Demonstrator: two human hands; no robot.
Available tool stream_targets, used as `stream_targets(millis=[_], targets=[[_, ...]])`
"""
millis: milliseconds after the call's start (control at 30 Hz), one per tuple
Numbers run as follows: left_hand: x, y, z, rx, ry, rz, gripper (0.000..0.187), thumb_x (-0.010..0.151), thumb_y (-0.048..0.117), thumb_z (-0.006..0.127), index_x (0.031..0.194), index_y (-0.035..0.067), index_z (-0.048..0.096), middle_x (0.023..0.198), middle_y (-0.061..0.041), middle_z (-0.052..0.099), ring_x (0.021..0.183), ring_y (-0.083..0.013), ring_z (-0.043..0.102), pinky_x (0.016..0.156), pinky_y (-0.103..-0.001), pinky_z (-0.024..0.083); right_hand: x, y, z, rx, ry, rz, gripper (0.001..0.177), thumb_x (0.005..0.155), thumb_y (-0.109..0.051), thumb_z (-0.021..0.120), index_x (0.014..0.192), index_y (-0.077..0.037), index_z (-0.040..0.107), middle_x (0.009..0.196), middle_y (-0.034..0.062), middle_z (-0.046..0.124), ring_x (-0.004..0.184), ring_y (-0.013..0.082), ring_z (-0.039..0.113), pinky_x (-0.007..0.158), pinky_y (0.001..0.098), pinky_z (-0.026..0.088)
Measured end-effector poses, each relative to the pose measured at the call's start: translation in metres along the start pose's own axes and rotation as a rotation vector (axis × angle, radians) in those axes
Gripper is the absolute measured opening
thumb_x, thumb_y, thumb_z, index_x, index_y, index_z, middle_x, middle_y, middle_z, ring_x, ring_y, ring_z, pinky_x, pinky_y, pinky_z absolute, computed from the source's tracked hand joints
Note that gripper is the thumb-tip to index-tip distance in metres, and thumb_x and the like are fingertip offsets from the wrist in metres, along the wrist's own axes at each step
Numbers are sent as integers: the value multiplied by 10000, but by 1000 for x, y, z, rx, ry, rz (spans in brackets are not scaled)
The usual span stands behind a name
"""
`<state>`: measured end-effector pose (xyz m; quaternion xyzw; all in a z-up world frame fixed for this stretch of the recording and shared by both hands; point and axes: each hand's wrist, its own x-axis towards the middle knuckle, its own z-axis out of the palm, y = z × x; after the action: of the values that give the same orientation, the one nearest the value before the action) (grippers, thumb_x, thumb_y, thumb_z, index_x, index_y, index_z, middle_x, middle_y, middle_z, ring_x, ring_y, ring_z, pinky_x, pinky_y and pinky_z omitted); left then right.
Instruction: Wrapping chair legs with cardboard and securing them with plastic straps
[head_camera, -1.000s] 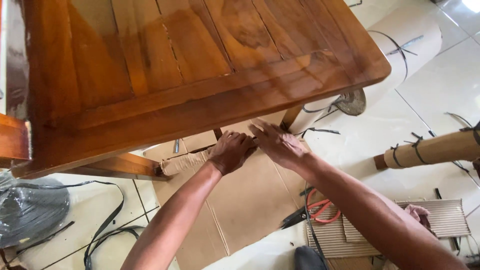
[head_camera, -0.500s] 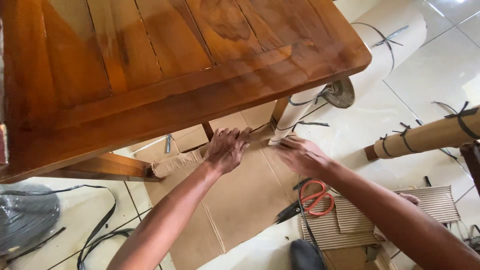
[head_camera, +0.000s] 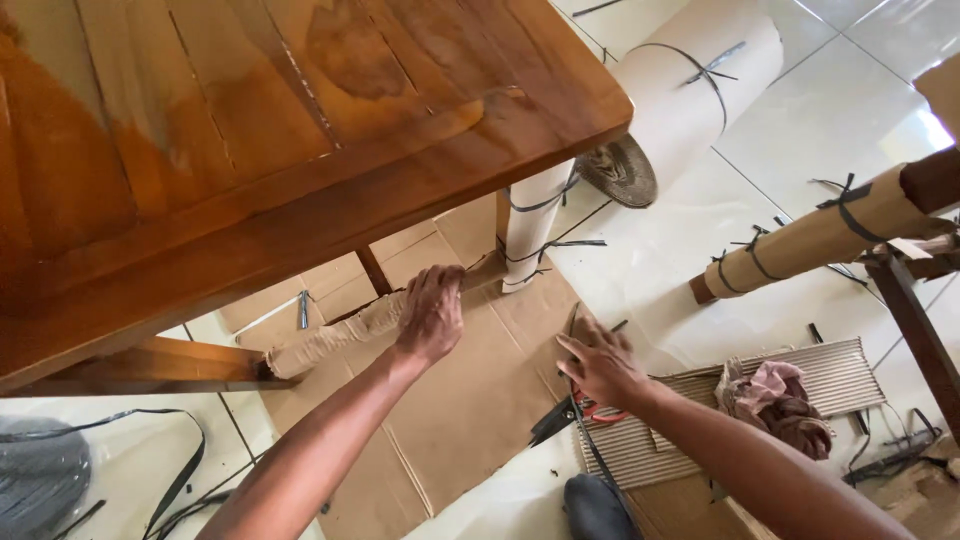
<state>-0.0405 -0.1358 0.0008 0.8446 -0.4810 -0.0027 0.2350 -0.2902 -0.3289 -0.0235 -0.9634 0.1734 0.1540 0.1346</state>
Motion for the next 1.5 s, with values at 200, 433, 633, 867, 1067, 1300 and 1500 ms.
stream_targets(millis=[200, 433, 633, 867, 1067, 1300, 1500], targets=[[0, 14, -17, 2, 76, -30, 263, 864, 111, 546, 1119, 168, 578, 928, -86, 603, 883, -328, 648, 817, -456, 532, 5, -18, 7, 80, -131, 177, 484, 1069, -393, 357, 1521, -260, 468, 1585, -16, 445, 1489, 265, 396, 1197, 555, 306], [2, 18, -27, -14, 144, -79, 304, 801, 215, 604, 1105, 212, 613, 878, -73, 625, 873, -308, 671, 787, -457, 558, 26, -47, -2, 1168, 243, 93, 275, 947, -32, 636, 1200, -83, 732, 1236, 122, 723, 873, 304, 765, 688, 357, 642], [7, 7, -14, -92, 107, -157, 249, 895, 420, 649, 1057, 233, 630, 908, -91, 679, 971, -324, 701, 874, -458, 553, 68, -84, 5, 1691, 70, 143, 471, 907, -160, 697, 1322, 49, 621, 1224, 250, 678, 867, 341, 740, 527, 297, 487], [11, 3, -14, -135, 19, -213, 249, 917, 438, 626, 1054, 235, 578, 912, -80, 664, 962, -325, 709, 872, -461, 546, 92, -134, -37, 1806, 95, 371, 471, 934, -136, 651, 1357, 62, 590, 1157, 143, 631, 966, 275, 589, 701, 344, 433], [16, 27, -62, -376, -42, -407, 370, 850, 334, 688, 1122, 162, 504, 961, -163, 699, 1007, -397, 707, 887, -517, 527, 96, -132, -36, 1841, 122, 386, 265, 943, -151, 670, 1173, -24, 712, 965, 108, 709, 858, 226, 661, 645, 331, 452], [36, 48, -113, -527, -218, -594, 479, 782, 423, 653, 1117, 218, 378, 915, -37, 754, 963, -307, 736, 842, -437, 519, 103, -128, -26, 1855, 125, 370, 315, 932, -164, 666, 1209, -14, 683, 1009, 121, 693, 850, 252, 684, 648, 340, 460], [38, -9, 7, -404, -140, -613, 514, 948, 591, 439, 941, 163, 723, 900, -123, 713, 980, -376, 708, 837, -469, 524, 95, -136, -37, 1821, 153, 349, 352, 937, -162, 649, 1244, 9, 682, 1018, 136, 670, 830, 261, 697, 612, 317, 448]])
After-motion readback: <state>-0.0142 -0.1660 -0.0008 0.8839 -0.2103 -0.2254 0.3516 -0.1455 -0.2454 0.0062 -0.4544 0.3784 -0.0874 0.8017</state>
